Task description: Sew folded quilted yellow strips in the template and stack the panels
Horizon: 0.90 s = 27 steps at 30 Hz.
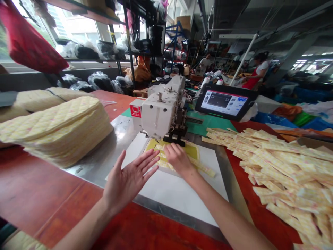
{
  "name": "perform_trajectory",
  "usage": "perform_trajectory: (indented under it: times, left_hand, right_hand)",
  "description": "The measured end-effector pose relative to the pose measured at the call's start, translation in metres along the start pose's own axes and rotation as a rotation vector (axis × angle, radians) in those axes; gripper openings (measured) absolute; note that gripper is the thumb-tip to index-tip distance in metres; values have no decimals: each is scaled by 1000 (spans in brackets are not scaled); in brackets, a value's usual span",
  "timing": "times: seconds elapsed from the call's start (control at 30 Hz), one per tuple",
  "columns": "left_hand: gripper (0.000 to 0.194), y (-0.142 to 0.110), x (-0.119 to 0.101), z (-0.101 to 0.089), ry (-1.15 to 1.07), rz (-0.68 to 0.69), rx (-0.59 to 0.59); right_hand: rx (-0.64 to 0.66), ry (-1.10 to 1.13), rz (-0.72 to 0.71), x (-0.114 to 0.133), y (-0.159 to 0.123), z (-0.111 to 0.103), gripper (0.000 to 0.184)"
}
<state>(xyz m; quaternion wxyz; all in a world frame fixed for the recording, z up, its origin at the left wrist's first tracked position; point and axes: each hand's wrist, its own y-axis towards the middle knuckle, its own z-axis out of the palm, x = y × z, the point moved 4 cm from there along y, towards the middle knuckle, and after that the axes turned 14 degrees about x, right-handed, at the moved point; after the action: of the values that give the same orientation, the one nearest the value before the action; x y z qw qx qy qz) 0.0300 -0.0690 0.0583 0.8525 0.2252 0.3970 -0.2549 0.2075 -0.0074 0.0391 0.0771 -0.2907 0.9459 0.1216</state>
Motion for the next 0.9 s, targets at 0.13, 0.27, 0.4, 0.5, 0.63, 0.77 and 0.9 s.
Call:
perform_trajectory:
  times: [0.13, 0.27, 0.4, 0.5, 0.63, 0.77, 0.9]
  left_hand:
    - [66, -1, -1, -22, 397, 108, -130]
    - [40, 1, -15, -43, 956, 141, -76]
    - [36, 23, -21, -65, 1257, 168, 46]
    - [34, 42, -19, -74, 1470, 183, 148]
    - [36, 56, -13, -76, 1643, 200, 270]
    - [36, 58, -5, -78, 1714, 197, 346]
    - [37, 59, -1, -83, 1722, 208, 321]
  right_hand:
    - [39, 39, -100, 13, 36, 21, 24]
    - [68, 74, -135, 14, 44, 25, 22]
    - [86, 132, -96, 12, 40, 24, 26]
    - [69, 320, -14, 12, 30, 27, 32]
    - [42, 555, 36, 16, 15, 37, 47]
    - [57, 629, 60, 16, 11, 44, 51]
    - [69, 674, 39, 13, 14, 41, 51]
